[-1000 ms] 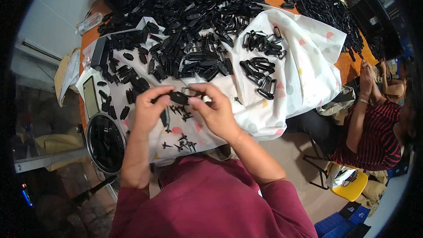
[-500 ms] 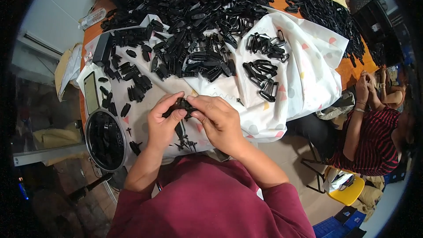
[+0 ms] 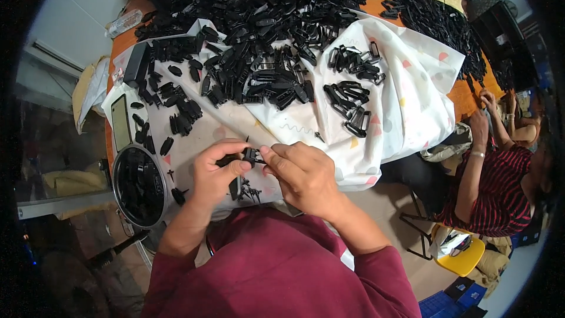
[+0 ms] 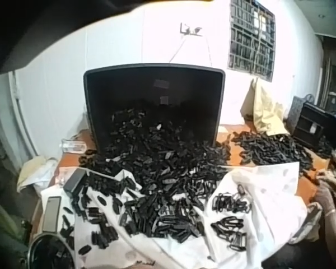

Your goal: Manually assembling small black plastic components at a workbench.

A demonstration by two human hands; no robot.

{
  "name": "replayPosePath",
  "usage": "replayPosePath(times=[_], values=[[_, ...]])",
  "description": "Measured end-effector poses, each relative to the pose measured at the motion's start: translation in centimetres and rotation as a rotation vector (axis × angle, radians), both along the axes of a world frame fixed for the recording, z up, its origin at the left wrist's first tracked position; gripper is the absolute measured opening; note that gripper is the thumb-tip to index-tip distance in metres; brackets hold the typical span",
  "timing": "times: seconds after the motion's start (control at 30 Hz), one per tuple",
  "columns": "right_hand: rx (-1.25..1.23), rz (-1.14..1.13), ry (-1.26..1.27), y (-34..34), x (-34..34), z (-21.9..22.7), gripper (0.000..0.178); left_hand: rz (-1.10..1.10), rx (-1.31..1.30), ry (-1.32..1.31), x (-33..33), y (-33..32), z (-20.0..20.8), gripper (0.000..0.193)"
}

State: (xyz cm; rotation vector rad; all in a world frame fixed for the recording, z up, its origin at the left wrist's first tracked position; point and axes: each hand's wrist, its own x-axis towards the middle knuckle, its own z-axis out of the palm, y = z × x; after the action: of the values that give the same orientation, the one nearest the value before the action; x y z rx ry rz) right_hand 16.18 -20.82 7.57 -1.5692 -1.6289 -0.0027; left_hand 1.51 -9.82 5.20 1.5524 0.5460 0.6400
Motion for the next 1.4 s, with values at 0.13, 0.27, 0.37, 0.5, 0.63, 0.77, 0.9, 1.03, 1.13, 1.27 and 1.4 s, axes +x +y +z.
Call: replayPosePath(times=[0.13, 0.27, 0.37, 0.5, 0.63, 0.77, 0.9, 1.03, 1.13, 1.27, 1.4], values=[[-0.009, -0.048, -0.029, -0.2, -0.5, -0.8, 0.039, 0.09, 0.023, -0.041, 0.1, -0.6, -0.8, 0.027], [-0.023, -0.026, -0.036, -0.5, -0.6, -1.1, 0.04, 0.002, 0.298, 0.059, -0.4, 0.5, -0.5, 0.027], [0.056, -0.094, -0.047, -0.1, -1.2, -1.6, 0.041, -0.036, -0.014, 0.029, 0.1, 0.0, -0.6, 0.028], [0.192, -0.157, -0.111, 0.7, -2.0, -2.0, 0.041, 0.112, -0.444, -0.097, 1.1, -2.3, -0.5, 0.031], [-0.367, -0.11, 0.847, -1.0, -2.9, -1.8, 0.036, -0.022, -0.55, -0.173, -0.3, -2.2, -0.7, 0.027], [-0.423, 0.046, 0.883, -0.4, -3.6, -1.2, 0.032, -0.066, -0.483, -0.147, -3.2, -1.4, -0.8, 0.027], [-0.4, 0.123, 0.844, 0.7, -4.4, -2.0, 0.051, 0.523, 0.332, 0.232, -9.5, 1.0, 0.6, 0.027], [-0.519, 0.075, 0.898, 0.4, -3.2, -3.2, 0.051, 1.082, 0.513, 0.587, -17.9, 5.1, 0.0, 0.02], [-0.566, 0.078, 0.866, 0.6, -3.6, -3.2, 0.041, 1.052, 0.703, 0.844, -20.3, 6.0, 0.1, 0.028], [-0.58, 0.039, 0.83, 0.1, -3.9, -3.1, 0.033, 1.077, 0.894, 0.956, -18.9, 6.7, -0.6, 0.045], [-0.534, -0.028, 0.862, -0.7, -3.0, -3.9, 0.029, 1.008, 1.051, 1.092, -15.0, 7.7, 0.0, 0.048]])
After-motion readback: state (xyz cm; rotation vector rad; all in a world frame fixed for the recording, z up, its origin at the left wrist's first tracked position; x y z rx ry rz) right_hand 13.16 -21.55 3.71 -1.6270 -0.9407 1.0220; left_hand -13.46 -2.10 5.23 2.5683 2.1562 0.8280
